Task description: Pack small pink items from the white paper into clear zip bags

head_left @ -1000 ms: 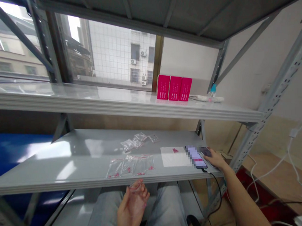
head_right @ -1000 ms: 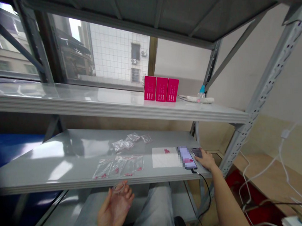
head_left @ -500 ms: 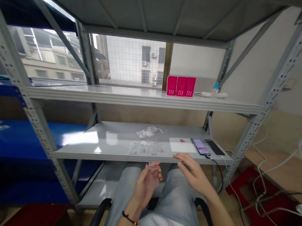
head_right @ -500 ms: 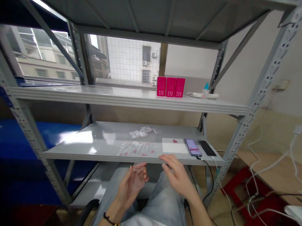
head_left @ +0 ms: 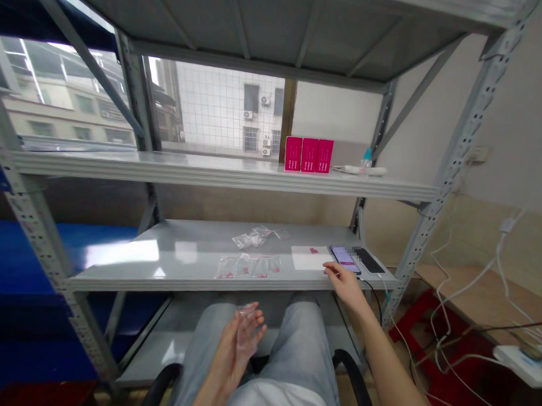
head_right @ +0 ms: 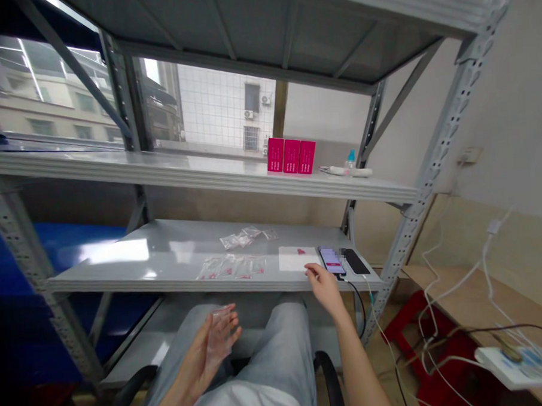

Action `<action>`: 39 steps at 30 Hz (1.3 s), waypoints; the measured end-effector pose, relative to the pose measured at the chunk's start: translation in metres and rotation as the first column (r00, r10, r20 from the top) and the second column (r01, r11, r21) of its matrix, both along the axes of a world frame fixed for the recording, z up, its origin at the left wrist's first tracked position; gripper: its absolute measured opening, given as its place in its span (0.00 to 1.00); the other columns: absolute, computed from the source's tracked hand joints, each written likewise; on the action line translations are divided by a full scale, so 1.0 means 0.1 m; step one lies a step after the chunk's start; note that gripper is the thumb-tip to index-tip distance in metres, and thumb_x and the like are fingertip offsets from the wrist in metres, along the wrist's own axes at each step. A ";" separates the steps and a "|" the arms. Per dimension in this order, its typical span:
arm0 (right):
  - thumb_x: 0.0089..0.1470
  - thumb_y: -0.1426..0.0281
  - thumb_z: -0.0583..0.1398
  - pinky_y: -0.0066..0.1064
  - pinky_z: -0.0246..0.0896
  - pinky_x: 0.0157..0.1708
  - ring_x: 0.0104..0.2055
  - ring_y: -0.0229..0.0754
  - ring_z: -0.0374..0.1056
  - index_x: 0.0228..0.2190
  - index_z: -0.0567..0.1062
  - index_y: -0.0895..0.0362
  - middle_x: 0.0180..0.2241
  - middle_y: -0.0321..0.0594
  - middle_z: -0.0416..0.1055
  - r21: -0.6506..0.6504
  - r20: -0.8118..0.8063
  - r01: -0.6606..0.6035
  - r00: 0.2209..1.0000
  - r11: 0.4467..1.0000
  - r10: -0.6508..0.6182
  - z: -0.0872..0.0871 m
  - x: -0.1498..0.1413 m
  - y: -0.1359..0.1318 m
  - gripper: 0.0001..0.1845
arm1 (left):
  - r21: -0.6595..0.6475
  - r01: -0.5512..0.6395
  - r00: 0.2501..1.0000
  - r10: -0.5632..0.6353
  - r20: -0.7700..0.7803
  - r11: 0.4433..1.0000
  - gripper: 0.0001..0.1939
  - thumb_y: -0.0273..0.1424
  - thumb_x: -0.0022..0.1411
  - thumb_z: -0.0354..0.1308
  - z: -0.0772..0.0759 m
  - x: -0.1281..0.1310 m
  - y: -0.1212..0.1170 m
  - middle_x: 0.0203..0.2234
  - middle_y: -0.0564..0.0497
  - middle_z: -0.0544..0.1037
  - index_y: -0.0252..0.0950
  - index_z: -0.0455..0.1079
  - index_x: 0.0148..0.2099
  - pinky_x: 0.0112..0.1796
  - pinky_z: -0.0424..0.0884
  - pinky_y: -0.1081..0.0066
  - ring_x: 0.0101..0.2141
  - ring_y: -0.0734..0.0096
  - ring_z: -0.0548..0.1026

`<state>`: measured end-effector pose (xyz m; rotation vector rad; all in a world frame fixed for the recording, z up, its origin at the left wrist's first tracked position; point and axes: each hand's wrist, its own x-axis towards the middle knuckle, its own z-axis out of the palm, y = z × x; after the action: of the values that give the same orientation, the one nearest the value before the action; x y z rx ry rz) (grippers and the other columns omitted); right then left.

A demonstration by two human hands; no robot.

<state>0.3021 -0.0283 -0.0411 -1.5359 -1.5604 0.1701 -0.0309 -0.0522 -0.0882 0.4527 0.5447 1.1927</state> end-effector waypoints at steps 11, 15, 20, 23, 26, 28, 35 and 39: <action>0.53 0.72 0.56 0.38 0.68 0.45 0.42 0.50 0.74 0.36 0.81 0.54 0.37 0.45 0.79 -0.042 0.255 0.046 0.966 0.998 -0.034 -0.13 0.53 1.65 0.14 | 0.188 0.181 0.980 -0.194 0.051 0.965 0.28 0.47 0.35 0.78 0.12 0.54 1.67 0.25 0.44 0.80 0.39 0.82 0.38 0.35 0.74 0.59 0.29 0.56 0.78; 0.54 0.74 0.57 0.36 0.65 0.48 0.44 0.49 0.72 0.39 0.81 0.55 0.39 0.45 0.78 -0.090 0.375 0.107 0.925 0.990 -0.066 -0.22 0.59 1.67 0.14 | 0.208 0.112 0.992 -0.121 0.033 0.972 0.28 0.49 0.44 0.74 0.42 0.55 1.46 0.29 0.44 0.80 0.37 0.82 0.43 0.40 0.73 0.61 0.33 0.58 0.76; 0.59 0.73 0.56 0.32 0.62 0.47 0.43 0.46 0.71 0.38 0.81 0.55 0.38 0.45 0.78 -0.198 0.437 0.151 0.898 0.969 -0.051 -0.16 0.57 1.60 0.14 | 0.150 0.103 0.995 -0.104 0.001 0.983 0.26 0.48 0.47 0.73 0.62 0.45 1.11 0.33 0.44 0.80 0.37 0.81 0.45 0.45 0.73 0.60 0.38 0.56 0.76; 0.60 0.73 0.55 0.31 0.59 0.47 0.44 0.46 0.70 0.36 0.81 0.56 0.38 0.45 0.78 -0.234 0.450 0.156 0.892 0.959 -0.036 -0.15 0.56 1.58 0.13 | 0.176 0.093 0.995 -0.096 0.004 0.980 0.27 0.49 0.48 0.72 0.64 0.42 0.94 0.33 0.43 0.80 0.36 0.80 0.45 0.45 0.72 0.60 0.38 0.57 0.75; 0.60 0.74 0.56 0.30 0.57 0.46 0.43 0.45 0.70 0.35 0.81 0.56 0.38 0.45 0.78 -0.262 0.463 0.159 0.886 0.952 -0.021 -0.14 0.54 1.58 0.13 | 0.207 0.099 0.995 -0.099 -0.009 0.973 0.27 0.48 0.52 0.70 0.64 0.41 0.82 0.33 0.42 0.79 0.33 0.80 0.47 0.45 0.71 0.59 0.37 0.57 0.75; 0.60 0.75 0.56 0.29 0.57 0.45 0.42 0.44 0.71 0.35 0.81 0.57 0.37 0.45 0.78 -0.270 0.471 0.169 0.882 0.948 -0.023 -0.12 0.52 1.57 0.13 | 0.225 0.089 0.996 -0.091 -0.001 0.970 0.26 0.47 0.53 0.70 0.65 0.41 0.78 0.33 0.42 0.79 0.32 0.80 0.47 0.45 0.70 0.59 0.36 0.58 0.75; 0.60 0.74 0.57 0.27 0.56 0.41 0.41 0.43 0.71 0.35 0.81 0.59 0.39 0.47 0.79 -0.271 0.501 0.204 0.864 0.941 -0.043 -0.03 0.42 1.52 0.11 | 0.280 0.064 0.991 -0.095 0.098 0.958 0.25 0.46 0.51 0.72 0.69 0.45 0.73 0.34 0.45 0.79 0.33 0.80 0.45 0.45 0.70 0.65 0.38 0.62 0.75; 0.59 0.73 0.57 0.29 0.57 0.40 0.39 0.44 0.71 0.32 0.80 0.59 0.36 0.48 0.79 -0.250 0.495 0.238 0.865 0.939 -0.087 0.06 0.39 1.48 0.11 | 0.282 0.083 0.987 -0.119 0.111 0.956 0.22 0.45 0.55 0.69 0.67 0.45 0.68 0.35 0.45 0.79 0.33 0.80 0.45 0.46 0.70 0.64 0.38 0.63 0.75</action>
<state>0.3407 0.1193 -0.0350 -2.0646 -1.8315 -0.0821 0.0142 0.0156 -0.0210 0.6303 0.2412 1.1941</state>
